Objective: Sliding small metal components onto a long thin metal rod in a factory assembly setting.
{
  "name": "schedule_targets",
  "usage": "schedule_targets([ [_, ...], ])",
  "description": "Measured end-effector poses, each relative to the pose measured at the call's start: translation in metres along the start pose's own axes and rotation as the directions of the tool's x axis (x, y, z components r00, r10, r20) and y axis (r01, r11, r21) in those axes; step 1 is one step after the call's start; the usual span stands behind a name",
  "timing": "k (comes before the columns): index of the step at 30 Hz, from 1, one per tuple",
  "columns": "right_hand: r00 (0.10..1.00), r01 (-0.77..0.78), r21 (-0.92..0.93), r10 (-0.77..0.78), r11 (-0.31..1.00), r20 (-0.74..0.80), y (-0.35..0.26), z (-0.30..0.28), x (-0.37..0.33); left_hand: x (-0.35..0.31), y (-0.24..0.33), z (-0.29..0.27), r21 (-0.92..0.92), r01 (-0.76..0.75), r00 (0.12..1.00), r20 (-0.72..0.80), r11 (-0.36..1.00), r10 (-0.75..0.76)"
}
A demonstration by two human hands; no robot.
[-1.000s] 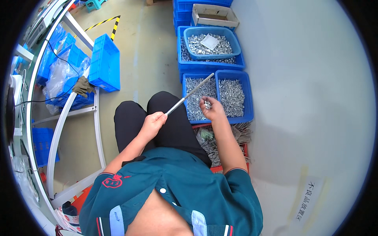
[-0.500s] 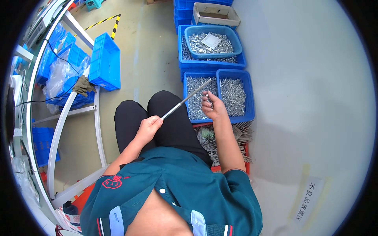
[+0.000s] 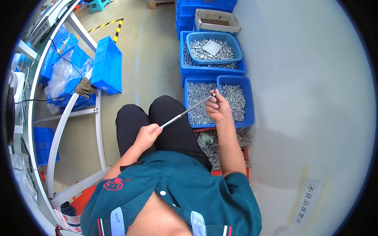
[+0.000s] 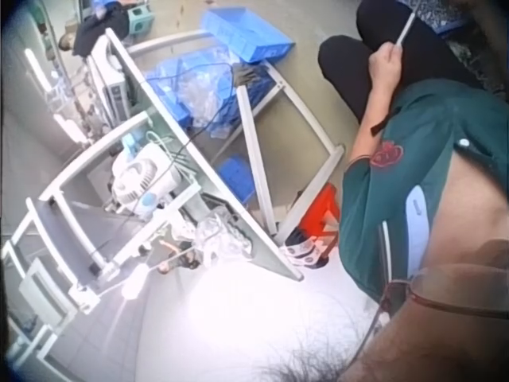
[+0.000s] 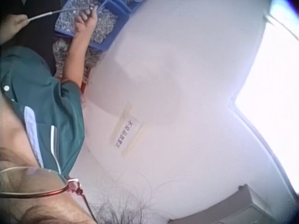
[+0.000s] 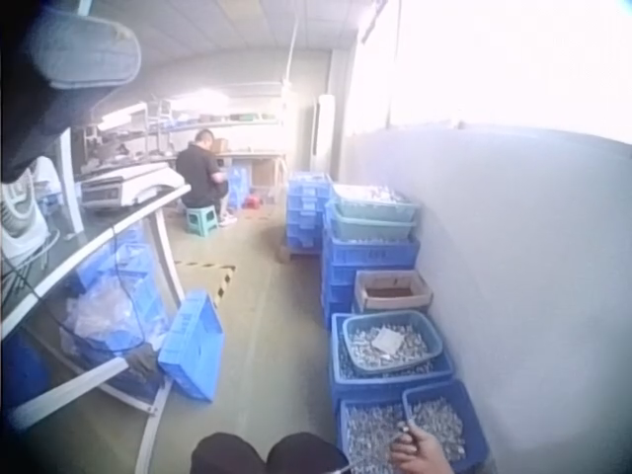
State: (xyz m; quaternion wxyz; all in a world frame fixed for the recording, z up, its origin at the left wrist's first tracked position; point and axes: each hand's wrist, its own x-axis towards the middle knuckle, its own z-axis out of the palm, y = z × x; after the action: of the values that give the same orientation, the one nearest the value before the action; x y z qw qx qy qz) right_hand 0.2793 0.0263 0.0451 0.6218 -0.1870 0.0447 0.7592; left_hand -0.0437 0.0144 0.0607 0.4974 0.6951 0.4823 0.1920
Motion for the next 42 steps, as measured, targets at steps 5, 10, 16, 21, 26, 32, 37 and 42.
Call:
schedule_targets([
  [5, 0.996, -0.069, -0.135, 0.076, 0.988, 0.044, 0.0, 0.012, -0.002, 0.002, 0.004, -0.003, 0.038, -0.023, 1.0, -0.02, 0.999, 0.024],
  [10, 0.993, -0.117, -0.375, 0.104, 0.92, -0.054, -0.007, 0.018, -0.005, 0.002, 0.005, -0.002, 0.084, -0.052, 0.997, -0.056, 0.995, 0.057],
  [16, 0.991, 0.136, -0.419, -0.124, 0.898, 0.056, 0.025, 0.046, -0.008, 0.011, 0.001, 0.008, -0.155, -0.044, 0.999, -0.029, 0.987, 0.04],
  [21, 0.99, -0.142, -0.848, 0.068, 0.51, -0.125, 0.041, 0.049, -0.011, 0.026, 0.008, 0.015, -0.304, -0.059, 0.998, 0.004, 0.951, 0.063],
  [26, 0.986, -0.04, -0.647, -0.073, 0.762, -0.147, 0.026, 0.023, -0.012, 0.026, 0.013, 0.01, -0.309, -0.046, 0.999, 0.012, 0.95, 0.053],
  [32, 0.997, -0.019, -0.241, 0.002, 0.97, -0.071, 0.0, 0.006, -0.005, 0.01, -0.001, 0.001, -0.204, 0.01, 1.0, 0.024, 0.979, -0.005],
  [37, 0.99, -0.001, -0.091, -0.012, 0.996, -0.144, 0.004, 0.023, 0.0, 0.0, -0.005, -0.002, -0.146, -0.014, 1.0, 0.01, 0.989, 0.016],
  [42, 0.992, -0.021, -0.028, 0.017, 0.999, -0.126, -0.001, 0.015, 0.0, -0.001, -0.005, -0.002, -0.118, -0.012, 1.0, 0.025, 0.993, 0.016],
])
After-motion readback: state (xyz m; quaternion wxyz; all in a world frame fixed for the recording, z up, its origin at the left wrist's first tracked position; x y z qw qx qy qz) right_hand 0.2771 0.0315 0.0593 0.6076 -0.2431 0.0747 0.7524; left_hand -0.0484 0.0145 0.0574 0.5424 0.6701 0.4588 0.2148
